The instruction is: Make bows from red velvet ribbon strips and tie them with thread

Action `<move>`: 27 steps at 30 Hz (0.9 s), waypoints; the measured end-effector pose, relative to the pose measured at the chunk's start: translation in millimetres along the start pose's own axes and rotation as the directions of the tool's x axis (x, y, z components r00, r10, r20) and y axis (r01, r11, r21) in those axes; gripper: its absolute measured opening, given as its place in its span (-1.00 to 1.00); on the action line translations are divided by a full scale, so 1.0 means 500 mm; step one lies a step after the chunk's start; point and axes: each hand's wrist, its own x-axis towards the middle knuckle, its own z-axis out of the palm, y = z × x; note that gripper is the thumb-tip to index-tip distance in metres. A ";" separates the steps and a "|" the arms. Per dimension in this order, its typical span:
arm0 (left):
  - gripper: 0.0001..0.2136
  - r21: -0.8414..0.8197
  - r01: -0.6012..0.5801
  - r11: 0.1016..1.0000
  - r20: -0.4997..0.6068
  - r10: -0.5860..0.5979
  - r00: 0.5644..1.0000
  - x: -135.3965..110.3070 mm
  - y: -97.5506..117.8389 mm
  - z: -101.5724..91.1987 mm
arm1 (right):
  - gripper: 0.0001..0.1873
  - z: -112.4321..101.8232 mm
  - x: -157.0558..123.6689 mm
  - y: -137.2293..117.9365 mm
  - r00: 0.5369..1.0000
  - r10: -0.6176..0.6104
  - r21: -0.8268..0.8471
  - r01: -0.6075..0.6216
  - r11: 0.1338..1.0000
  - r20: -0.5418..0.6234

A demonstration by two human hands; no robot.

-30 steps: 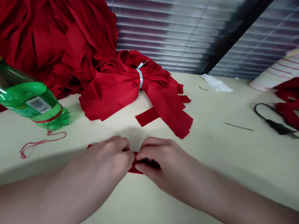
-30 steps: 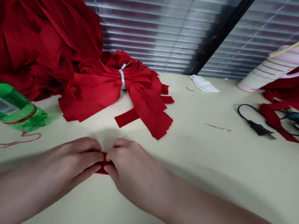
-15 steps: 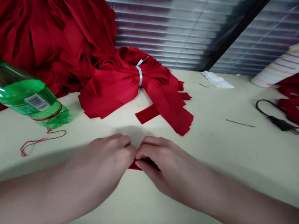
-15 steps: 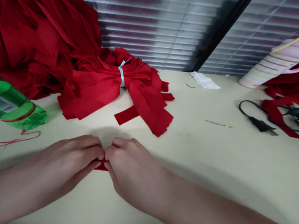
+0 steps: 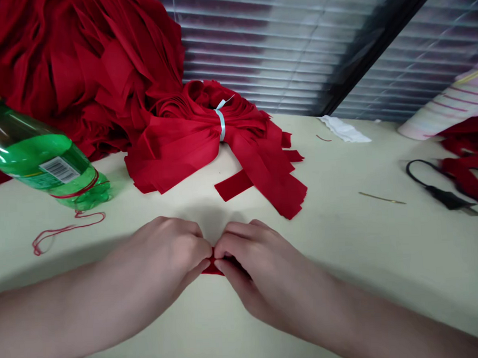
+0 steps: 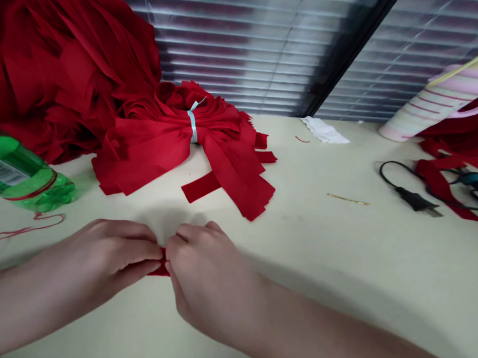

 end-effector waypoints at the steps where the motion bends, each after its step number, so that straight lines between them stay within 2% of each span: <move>1: -0.78 0.007 -0.001 1.000 0.030 0.001 1.000 0.002 0.000 -0.001 | -0.82 0.000 0.000 0.001 1.000 0.004 0.009 -0.004 1.000 -0.006; 4: -0.79 0.028 0.016 0.999 0.099 -0.019 0.995 0.005 0.002 -0.004 | -0.83 -0.007 0.005 0.010 0.999 0.034 0.129 -0.030 0.991 -0.026; 6: -0.79 0.038 0.026 0.999 0.114 -0.030 0.993 0.006 0.003 -0.006 | -0.84 -0.019 0.010 0.019 0.999 0.054 0.250 -0.054 0.967 0.007; 8: -0.80 0.053 0.042 0.998 0.129 -0.049 0.990 0.006 0.003 -0.008 | -0.87 -0.029 0.015 0.026 0.996 0.086 0.296 -0.092 0.951 0.032; 12: -0.80 0.060 0.081 0.995 0.126 -0.088 0.988 0.004 -0.001 -0.006 | -0.89 -0.032 0.023 0.029 0.988 0.148 0.198 -0.140 0.970 -0.030; 16: -0.81 0.033 0.103 0.994 0.113 -0.106 0.988 0.001 -0.008 0.001 | -0.84 -0.021 0.028 0.021 0.988 0.155 0.156 -0.152 0.976 -0.008; 22: -0.82 0.036 0.135 0.990 0.134 -0.138 0.981 0.001 -0.001 -0.004 | -0.83 -0.023 0.027 0.015 0.997 0.069 0.036 -0.071 0.997 0.043; 27: -0.80 0.030 0.128 0.991 0.103 -0.130 0.986 0.002 0.008 -0.005 | -0.83 -0.029 0.024 0.017 1.000 0.006 0.132 -0.007 0.991 0.014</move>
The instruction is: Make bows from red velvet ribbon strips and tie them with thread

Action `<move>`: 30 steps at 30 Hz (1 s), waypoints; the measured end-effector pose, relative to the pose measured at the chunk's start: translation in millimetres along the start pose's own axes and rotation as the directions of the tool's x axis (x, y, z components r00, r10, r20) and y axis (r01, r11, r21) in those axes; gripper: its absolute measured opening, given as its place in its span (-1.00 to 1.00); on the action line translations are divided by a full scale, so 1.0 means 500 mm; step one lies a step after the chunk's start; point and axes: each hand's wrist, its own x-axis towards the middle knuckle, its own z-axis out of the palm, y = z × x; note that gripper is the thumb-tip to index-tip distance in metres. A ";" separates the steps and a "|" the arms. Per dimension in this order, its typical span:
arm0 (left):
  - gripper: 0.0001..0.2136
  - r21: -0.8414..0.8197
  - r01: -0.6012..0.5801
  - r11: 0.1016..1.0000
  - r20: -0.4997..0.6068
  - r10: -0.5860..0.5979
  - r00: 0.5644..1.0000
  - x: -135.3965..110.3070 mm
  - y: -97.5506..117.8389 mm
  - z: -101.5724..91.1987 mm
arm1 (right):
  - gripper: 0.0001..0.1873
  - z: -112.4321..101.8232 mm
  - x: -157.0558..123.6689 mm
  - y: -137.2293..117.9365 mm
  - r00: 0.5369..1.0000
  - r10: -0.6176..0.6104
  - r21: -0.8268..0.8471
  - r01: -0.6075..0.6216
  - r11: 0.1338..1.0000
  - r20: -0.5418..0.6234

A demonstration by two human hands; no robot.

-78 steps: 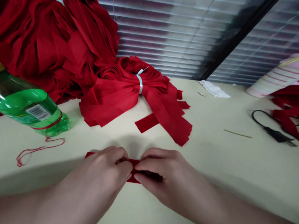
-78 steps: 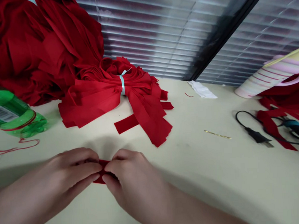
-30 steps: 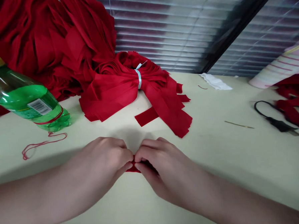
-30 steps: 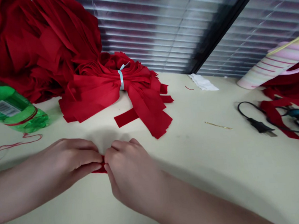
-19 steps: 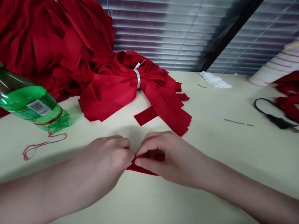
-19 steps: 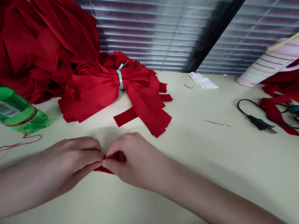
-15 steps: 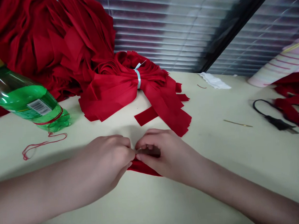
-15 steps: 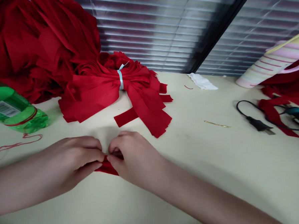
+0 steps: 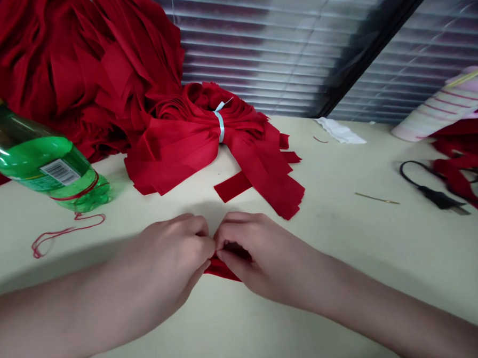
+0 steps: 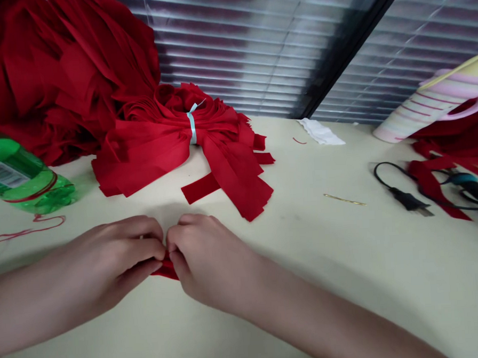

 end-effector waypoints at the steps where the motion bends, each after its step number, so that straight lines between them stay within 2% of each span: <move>1: -0.80 -0.005 -0.008 1.000 -0.015 0.008 1.000 0.000 0.001 0.001 | -0.83 -0.002 0.001 0.000 1.000 0.003 0.029 -0.003 1.000 -0.001; 7: -0.75 0.025 -0.052 0.998 -0.037 0.052 0.998 0.001 0.011 0.001 | -0.89 -0.004 0.006 0.002 0.998 0.070 0.155 -0.070 0.985 0.002; 15: -0.81 0.114 -0.129 0.985 -0.048 0.135 0.990 -0.002 0.015 0.002 | -0.81 0.007 -0.001 0.011 1.000 0.015 0.215 -0.012 0.977 -0.013; 18: -0.81 0.143 -0.131 0.981 -0.063 0.141 0.988 -0.008 0.014 0.006 | -0.80 0.009 -0.002 0.011 1.000 0.023 0.215 -0.019 0.976 -0.015; 22: -0.79 0.167 -0.133 0.977 -0.065 0.146 0.987 -0.015 0.010 0.010 | -0.83 0.010 -0.005 0.007 0.995 0.093 0.200 -0.087 0.976 -0.021; 26: -0.78 0.133 -0.125 0.983 -0.074 0.136 0.988 -0.015 0.006 0.012 | -0.80 0.008 -0.005 0.002 0.989 0.147 0.263 -0.136 0.955 -0.024; 30: -0.76 0.117 -0.114 0.987 -0.105 0.126 0.986 -0.009 0.006 0.014 | -0.81 0.005 -0.001 0.001 0.989 0.148 0.271 -0.140 0.952 -0.010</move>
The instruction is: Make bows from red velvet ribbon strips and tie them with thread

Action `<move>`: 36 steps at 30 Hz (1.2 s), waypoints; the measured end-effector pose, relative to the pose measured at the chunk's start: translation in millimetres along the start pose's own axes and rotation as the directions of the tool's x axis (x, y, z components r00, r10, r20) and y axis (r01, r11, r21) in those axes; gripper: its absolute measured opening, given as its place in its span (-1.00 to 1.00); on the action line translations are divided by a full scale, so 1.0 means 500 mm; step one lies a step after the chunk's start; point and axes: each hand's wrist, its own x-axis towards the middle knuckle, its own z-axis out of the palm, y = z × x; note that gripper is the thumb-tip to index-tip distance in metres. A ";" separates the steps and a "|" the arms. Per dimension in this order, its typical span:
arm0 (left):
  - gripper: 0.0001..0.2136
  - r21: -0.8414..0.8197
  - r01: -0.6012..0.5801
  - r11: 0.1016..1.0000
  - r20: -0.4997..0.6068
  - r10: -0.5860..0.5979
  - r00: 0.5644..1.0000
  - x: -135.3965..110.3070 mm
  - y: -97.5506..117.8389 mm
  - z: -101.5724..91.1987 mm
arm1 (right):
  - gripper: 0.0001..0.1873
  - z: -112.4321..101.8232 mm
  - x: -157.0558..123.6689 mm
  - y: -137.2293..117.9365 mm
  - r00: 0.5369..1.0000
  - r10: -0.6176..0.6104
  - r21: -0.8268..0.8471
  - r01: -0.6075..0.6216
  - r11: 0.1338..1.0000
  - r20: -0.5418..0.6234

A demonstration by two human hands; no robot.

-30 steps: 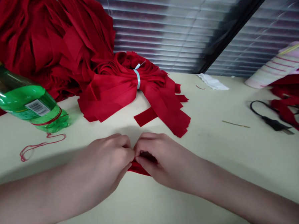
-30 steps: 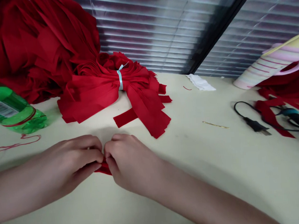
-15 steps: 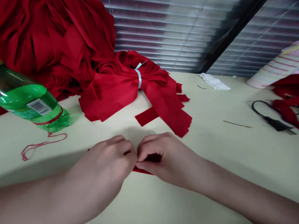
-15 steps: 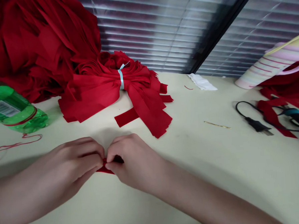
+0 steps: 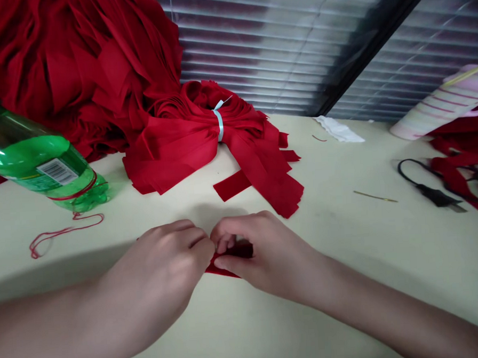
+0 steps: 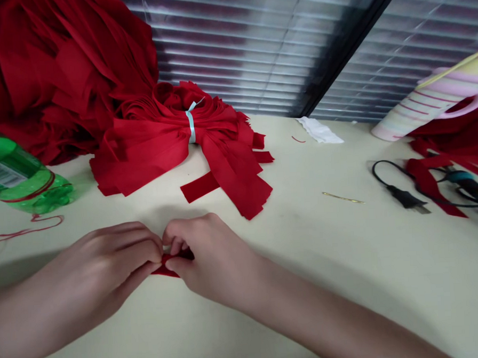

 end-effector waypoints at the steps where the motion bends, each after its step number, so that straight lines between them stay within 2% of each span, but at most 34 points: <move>1: -0.76 -0.001 0.011 1.000 0.003 -0.011 1.000 0.001 0.000 0.000 | -0.82 0.000 0.000 0.000 1.000 -0.007 -0.015 0.007 1.000 0.006; 9: -0.76 -0.017 0.056 0.998 0.097 -0.054 0.994 0.000 0.002 -0.012 | -0.76 -0.007 0.000 0.003 0.995 -0.078 -0.041 0.081 0.996 0.065; 16: -0.75 0.019 0.012 1.000 0.057 -0.013 0.998 -0.004 0.005 0.000 | -0.78 -0.001 0.004 0.000 0.998 -0.067 -0.048 0.067 0.997 -0.009; 21: -0.74 0.075 0.018 0.997 0.088 -0.025 0.996 0.000 0.012 -0.004 | -0.78 0.002 0.007 0.003 0.993 -0.115 -0.091 0.115 0.989 0.007; 24: -0.73 0.152 -0.051 0.987 0.102 0.036 0.994 0.002 0.018 -0.008 | -0.78 0.002 0.009 0.003 0.989 -0.147 -0.118 0.148 0.982 0.019; 29: -0.72 0.274 -0.136 0.952 0.046 0.128 0.991 -0.003 0.022 -0.004 | -0.81 0.005 0.015 -0.002 0.999 -0.013 -0.076 0.009 0.997 -0.048; 32: -0.73 0.233 -0.088 0.968 0.022 0.086 0.996 -0.005 0.019 0.001 | -0.80 0.007 0.017 -0.003 0.999 0.014 -0.042 -0.016 0.999 -0.050; 36: -0.75 0.073 0.022 0.997 0.030 -0.025 0.999 -0.006 0.014 0.004 | -0.77 0.007 0.015 0.002 0.996 -0.068 -0.029 0.067 0.997 -0.050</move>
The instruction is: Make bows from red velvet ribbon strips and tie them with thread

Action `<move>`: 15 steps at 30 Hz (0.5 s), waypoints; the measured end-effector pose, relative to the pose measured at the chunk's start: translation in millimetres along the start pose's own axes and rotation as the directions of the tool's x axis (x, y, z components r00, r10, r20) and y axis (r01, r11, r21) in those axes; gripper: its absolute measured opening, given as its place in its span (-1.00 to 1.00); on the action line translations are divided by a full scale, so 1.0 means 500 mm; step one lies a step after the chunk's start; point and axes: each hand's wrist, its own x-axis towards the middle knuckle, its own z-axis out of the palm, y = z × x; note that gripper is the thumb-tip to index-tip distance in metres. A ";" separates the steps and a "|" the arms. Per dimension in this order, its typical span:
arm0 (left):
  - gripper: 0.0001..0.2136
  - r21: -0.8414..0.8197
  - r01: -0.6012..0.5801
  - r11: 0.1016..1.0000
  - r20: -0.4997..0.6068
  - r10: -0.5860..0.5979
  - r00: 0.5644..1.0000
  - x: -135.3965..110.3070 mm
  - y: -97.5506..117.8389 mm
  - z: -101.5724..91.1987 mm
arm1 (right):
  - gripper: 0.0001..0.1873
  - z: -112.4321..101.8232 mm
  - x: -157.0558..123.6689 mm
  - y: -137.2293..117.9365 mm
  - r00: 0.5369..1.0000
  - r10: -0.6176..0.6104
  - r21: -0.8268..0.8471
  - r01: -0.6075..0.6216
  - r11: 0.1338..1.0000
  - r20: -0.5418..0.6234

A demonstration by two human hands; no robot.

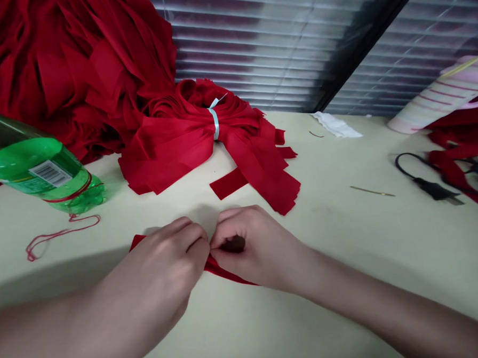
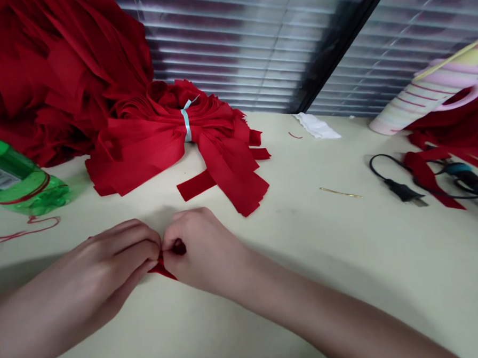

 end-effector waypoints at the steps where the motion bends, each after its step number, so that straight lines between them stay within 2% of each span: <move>1: -0.75 -0.022 0.011 1.000 0.002 -0.011 1.000 0.000 -0.001 0.000 | -0.77 -0.002 -0.001 0.001 1.000 -0.019 -0.004 0.019 1.000 0.004; 6: -0.76 -0.065 -0.005 0.998 -0.017 0.004 1.000 0.004 -0.003 0.001 | -0.81 -0.007 -0.007 0.005 1.000 -0.024 -0.043 0.024 0.999 0.016; 11: -0.79 -0.129 0.044 0.991 -0.057 -0.051 0.997 0.004 -0.008 0.000 | -0.87 0.007 -0.020 0.001 0.986 -0.131 -0.157 0.114 0.981 -0.104; 15: -0.78 -0.132 0.047 0.990 -0.069 -0.057 0.996 0.004 -0.013 0.000 | -0.84 0.013 -0.025 0.009 0.990 -0.132 -0.171 0.122 0.978 -0.050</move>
